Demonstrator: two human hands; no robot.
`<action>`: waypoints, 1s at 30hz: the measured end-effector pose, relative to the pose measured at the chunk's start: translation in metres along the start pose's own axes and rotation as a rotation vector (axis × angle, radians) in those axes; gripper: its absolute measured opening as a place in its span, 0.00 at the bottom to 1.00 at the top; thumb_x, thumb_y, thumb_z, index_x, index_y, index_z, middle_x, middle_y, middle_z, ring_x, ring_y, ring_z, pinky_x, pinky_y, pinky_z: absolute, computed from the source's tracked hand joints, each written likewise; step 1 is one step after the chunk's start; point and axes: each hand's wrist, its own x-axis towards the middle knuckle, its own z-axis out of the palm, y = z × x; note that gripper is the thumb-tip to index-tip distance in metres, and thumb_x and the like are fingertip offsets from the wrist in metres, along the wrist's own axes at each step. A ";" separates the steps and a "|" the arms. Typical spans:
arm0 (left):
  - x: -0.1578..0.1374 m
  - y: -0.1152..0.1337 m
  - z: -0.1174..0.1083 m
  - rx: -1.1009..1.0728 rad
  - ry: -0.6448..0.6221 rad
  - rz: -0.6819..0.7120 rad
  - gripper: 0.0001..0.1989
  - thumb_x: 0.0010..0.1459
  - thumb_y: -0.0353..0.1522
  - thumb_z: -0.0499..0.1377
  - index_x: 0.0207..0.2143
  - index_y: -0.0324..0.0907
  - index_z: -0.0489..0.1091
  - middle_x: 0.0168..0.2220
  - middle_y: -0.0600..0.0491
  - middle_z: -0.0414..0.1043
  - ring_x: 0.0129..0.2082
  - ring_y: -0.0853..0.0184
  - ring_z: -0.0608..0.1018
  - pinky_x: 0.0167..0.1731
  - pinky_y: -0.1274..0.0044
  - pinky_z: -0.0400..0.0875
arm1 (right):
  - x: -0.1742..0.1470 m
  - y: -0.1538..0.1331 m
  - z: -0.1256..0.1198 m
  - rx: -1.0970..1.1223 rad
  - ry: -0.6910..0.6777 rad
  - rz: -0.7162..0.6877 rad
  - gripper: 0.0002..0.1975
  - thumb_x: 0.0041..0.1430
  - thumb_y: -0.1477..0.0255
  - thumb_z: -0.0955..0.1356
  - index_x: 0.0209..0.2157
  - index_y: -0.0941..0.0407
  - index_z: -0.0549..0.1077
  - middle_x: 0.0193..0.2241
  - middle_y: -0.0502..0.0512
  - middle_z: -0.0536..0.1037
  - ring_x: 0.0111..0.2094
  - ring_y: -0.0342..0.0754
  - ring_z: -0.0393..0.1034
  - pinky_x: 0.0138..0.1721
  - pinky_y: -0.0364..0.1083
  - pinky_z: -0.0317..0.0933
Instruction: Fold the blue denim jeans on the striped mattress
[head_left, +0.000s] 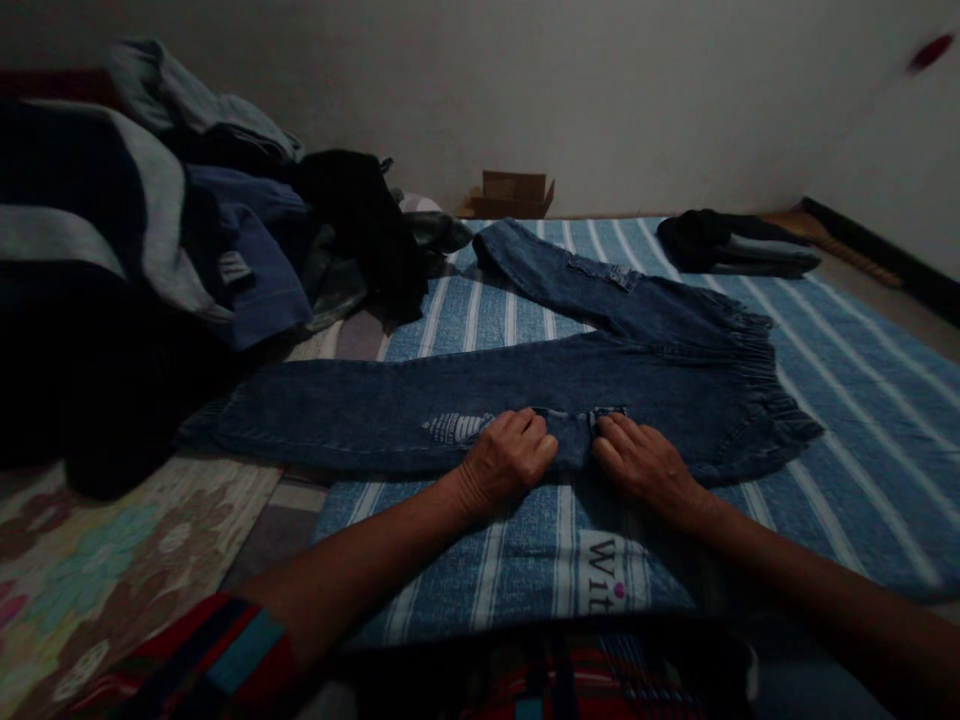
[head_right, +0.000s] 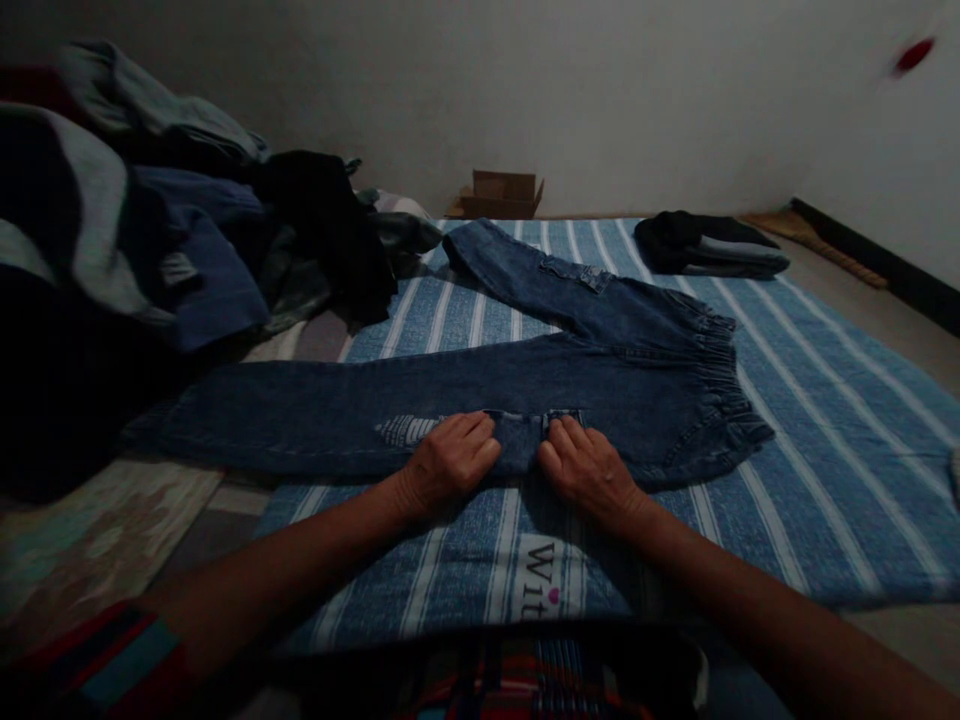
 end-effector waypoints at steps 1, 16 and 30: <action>0.001 0.001 -0.002 0.003 -0.017 0.014 0.13 0.63 0.25 0.44 0.29 0.38 0.65 0.30 0.46 0.69 0.34 0.61 0.72 0.33 0.70 0.69 | -0.001 0.000 -0.001 0.003 -0.015 -0.010 0.12 0.61 0.82 0.57 0.32 0.60 0.70 0.43 0.66 0.73 0.45 0.56 0.65 0.35 0.47 0.60; -0.032 0.008 -0.013 -0.193 -0.019 0.031 0.14 0.64 0.23 0.44 0.37 0.33 0.69 0.52 0.36 0.69 0.56 0.56 0.68 0.48 0.64 0.72 | -0.042 0.001 0.000 0.163 -0.058 -0.064 0.18 0.60 0.82 0.57 0.50 0.64 0.67 0.57 0.71 0.63 0.59 0.61 0.55 0.48 0.55 0.61; -0.045 0.005 -0.019 -0.448 -0.081 -0.062 0.17 0.53 0.23 0.53 0.47 0.36 0.66 0.59 0.39 0.61 0.63 0.55 0.57 0.55 0.59 0.64 | 0.013 0.014 -0.038 0.444 -0.201 0.157 0.15 0.63 0.70 0.60 0.29 0.57 0.75 0.34 0.59 0.76 0.35 0.49 0.71 0.39 0.49 0.62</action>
